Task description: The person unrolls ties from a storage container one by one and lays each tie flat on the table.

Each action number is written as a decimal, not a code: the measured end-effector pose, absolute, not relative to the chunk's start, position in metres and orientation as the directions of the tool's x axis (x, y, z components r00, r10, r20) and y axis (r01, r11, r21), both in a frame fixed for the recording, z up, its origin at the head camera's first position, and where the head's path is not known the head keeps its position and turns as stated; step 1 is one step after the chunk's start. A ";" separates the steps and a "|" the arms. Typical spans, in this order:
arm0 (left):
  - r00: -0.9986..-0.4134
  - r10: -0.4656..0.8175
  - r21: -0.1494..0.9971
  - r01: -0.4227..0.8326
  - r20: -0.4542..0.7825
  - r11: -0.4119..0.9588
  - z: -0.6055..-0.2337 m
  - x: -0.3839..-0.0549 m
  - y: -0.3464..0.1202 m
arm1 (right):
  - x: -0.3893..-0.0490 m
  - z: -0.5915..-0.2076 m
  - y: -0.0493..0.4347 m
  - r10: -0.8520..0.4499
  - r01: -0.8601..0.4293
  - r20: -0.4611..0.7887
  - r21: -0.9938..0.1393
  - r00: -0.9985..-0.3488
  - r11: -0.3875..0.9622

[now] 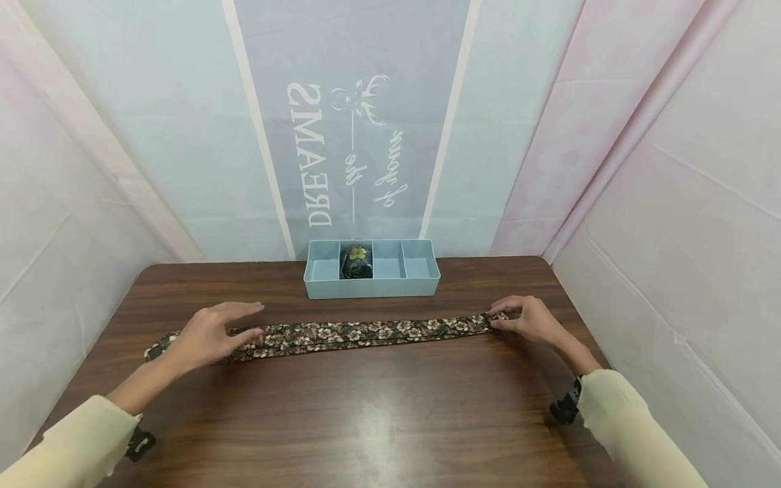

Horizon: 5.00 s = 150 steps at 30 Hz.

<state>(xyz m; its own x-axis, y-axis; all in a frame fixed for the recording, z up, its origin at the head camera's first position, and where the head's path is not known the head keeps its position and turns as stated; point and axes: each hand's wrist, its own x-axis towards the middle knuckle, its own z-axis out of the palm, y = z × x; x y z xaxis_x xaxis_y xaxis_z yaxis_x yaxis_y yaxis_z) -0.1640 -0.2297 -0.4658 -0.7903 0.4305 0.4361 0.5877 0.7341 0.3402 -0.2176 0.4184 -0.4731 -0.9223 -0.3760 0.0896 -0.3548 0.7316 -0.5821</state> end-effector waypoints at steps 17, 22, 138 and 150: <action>-0.808 0.354 0.317 0.529 0.471 0.787 -0.475 -0.141 -0.309 | -0.218 -0.474 0.419 -0.385 -0.351 0.067 -0.575 -0.920 0.739; -0.823 0.335 0.325 0.506 0.459 0.799 -0.479 -0.134 -0.330 | -0.218 -0.476 0.420 -0.384 -0.351 0.071 -0.581 -0.920 0.734; -0.966 0.159 0.607 0.251 0.202 0.754 -0.444 -0.175 -0.352 | -0.229 -0.447 0.433 -0.199 -0.206 0.088 -0.664 -0.976 0.719; -0.968 0.181 0.623 0.252 0.176 0.741 -0.436 -0.187 -0.346 | -0.230 -0.443 0.432 -0.159 -0.159 0.063 -0.672 -0.985 0.724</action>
